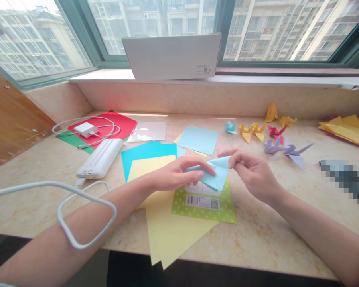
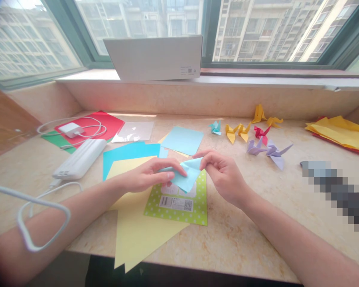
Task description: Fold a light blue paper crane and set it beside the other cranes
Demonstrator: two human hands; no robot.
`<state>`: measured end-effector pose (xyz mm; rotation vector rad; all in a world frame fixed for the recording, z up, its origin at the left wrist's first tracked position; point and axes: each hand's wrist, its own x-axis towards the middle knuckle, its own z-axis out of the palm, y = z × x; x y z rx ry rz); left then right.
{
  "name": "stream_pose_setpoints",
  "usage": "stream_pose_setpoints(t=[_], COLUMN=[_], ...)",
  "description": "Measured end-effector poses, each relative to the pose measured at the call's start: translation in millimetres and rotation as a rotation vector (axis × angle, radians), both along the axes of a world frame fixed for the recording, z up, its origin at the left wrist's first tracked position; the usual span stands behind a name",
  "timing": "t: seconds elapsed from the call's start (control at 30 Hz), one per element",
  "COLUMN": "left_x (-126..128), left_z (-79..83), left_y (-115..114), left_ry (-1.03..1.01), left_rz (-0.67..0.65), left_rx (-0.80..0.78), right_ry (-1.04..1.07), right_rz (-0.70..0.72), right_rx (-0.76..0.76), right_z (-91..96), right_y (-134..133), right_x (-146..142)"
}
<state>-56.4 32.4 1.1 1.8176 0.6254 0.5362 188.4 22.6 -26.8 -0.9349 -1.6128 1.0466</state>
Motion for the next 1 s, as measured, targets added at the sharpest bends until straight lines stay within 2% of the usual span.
stream_pose_setpoints(t=[0.13, 0.27, 0.37, 0.57, 0.77, 1.0], left_x=[5.6, 10.6, 12.6, 15.1, 16.5, 18.9], left_z=[-6.3, -12.6, -13.5, -10.1, -8.6, -4.6], left_y=[-1.9, -4.3, -4.4, -3.7, -7.7, -8.9], left_ry=[-0.022, -0.090, -0.100, -0.042, -0.097, -0.065], left_rz=[0.130, 0.166, 0.197, 0.206, 0.200, 0.240], left_rx=[0.058, 0.020, -0.004, -0.029, -0.110, -0.113], right_ry=[0.196, 0.207, 0.200, 0.225, 0.183, 0.165], right_rz=[0.024, 0.033, -0.013, -0.140, 0.031, -0.079], right_rx=[-0.134, -0.226, -0.205, -0.049, -0.148, -0.111], right_z=[2.8, 5.4, 6.4, 8.5, 1.3, 0.1], right_y=[-1.5, -7.4, -11.6, -13.5, -12.2, -10.7], right_x=[-5.1, -13.7, -19.3, -21.8, -24.3, -26.3])
